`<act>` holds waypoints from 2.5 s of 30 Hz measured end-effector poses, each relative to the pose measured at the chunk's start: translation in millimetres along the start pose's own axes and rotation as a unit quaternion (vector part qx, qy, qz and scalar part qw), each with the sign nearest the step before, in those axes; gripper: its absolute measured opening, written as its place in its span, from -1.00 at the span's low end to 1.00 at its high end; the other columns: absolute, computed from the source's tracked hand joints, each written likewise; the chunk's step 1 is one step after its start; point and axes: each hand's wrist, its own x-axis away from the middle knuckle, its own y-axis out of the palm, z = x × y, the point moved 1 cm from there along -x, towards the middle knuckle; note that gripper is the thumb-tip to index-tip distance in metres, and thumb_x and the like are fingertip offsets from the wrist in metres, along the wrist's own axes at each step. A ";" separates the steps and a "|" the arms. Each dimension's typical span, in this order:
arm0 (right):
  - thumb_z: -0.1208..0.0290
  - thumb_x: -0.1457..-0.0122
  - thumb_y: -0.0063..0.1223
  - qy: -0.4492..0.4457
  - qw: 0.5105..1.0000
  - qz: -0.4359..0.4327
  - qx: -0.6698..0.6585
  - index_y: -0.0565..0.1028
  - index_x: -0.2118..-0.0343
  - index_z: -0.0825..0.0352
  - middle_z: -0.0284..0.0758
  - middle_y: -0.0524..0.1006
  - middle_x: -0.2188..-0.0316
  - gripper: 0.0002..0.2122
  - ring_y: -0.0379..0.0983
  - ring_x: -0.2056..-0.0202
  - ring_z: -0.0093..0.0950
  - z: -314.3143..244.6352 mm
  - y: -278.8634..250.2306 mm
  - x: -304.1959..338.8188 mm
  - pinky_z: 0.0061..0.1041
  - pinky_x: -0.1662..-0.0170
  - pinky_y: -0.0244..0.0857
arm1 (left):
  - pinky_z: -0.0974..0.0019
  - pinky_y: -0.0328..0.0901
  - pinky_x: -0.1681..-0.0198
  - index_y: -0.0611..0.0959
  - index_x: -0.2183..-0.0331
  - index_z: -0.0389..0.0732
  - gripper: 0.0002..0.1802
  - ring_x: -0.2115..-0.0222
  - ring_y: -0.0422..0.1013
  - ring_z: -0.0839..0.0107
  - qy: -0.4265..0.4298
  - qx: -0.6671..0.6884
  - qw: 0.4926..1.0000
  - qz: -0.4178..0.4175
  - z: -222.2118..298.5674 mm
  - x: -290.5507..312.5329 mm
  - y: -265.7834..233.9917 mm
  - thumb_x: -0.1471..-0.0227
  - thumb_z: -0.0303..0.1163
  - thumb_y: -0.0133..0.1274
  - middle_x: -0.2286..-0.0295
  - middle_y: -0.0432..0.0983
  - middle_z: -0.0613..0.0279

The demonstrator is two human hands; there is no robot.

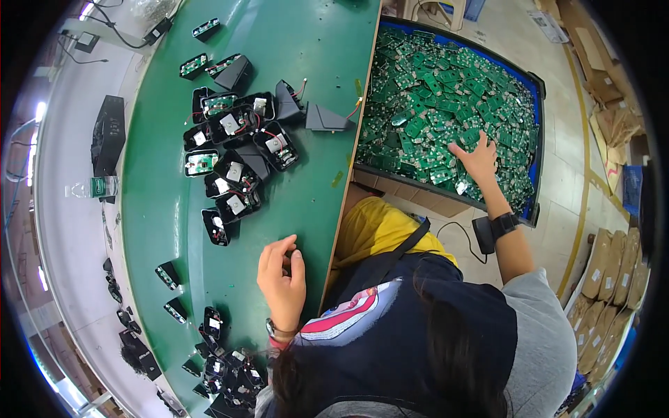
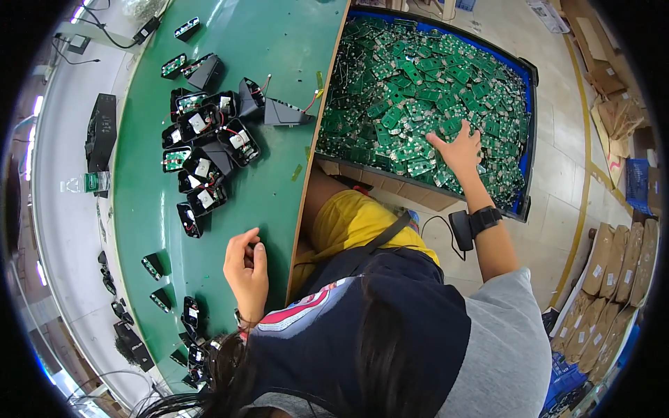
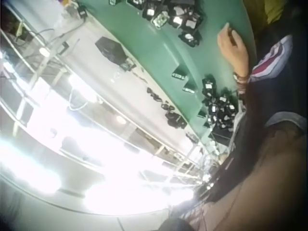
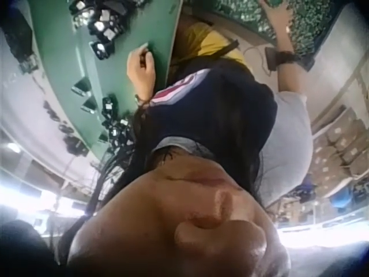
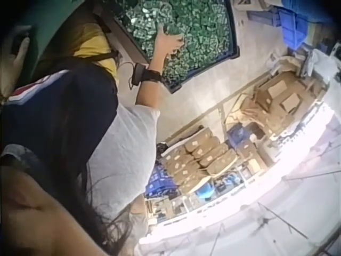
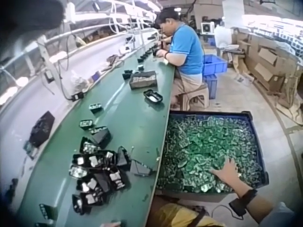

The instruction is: Assemble electronic circuit boards into plastic housings on a factory production line.

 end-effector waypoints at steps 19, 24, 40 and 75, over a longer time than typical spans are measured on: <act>0.24 0.29 0.38 -0.039 0.970 0.152 -0.187 0.11 -0.10 0.43 0.11 0.14 -0.02 -0.12 0.04 -0.06 -0.04 -36.8 35.1 -12.6 -0.24 -0.17 -0.06 | 0.56 0.14 0.55 0.58 0.26 -0.26 -0.77 0.56 0.26 0.62 -0.075 0.114 0.991 -0.005 -12.8 -0.3 -8.4 0.04 -0.60 -0.01 0.43 0.47 0.33; 0.18 0.26 0.38 -0.086 0.962 0.156 -0.208 0.02 -0.18 0.37 0.12 0.01 -0.15 -0.05 -0.04 -0.15 0.05 -68.6 42.2 -29.8 -0.09 -0.16 -0.03 | 0.59 0.17 0.47 0.57 0.25 -0.28 -0.78 0.51 0.28 0.64 -0.077 0.136 0.988 -0.003 -15.4 1.3 -11.8 0.01 -0.60 -0.03 0.41 0.46 0.34; 0.08 0.32 0.41 -0.123 0.980 0.036 -0.155 0.04 -0.20 0.28 0.09 -0.02 -0.14 0.00 0.16 -0.03 0.12 -106.6 51.8 -39.7 -0.11 -0.05 0.18 | 0.58 0.20 0.49 0.58 0.26 -0.29 -0.81 0.51 0.31 0.64 -0.095 0.203 0.975 0.008 -25.7 2.1 -8.7 -0.01 -0.60 -0.02 0.42 0.49 0.31; 0.33 -0.13 0.01 -0.301 0.619 -0.332 -0.645 0.22 -0.10 0.39 -0.16 0.46 0.24 -0.52 0.44 0.37 -0.38 -210.9 -153.9 95.1 -0.50 0.34 0.39 | 0.21 0.33 0.27 0.57 0.28 -0.24 -0.77 0.37 0.42 0.19 0.088 0.152 0.979 0.099 -30.4 13.0 -2.3 0.08 -0.44 0.04 0.37 0.49 0.12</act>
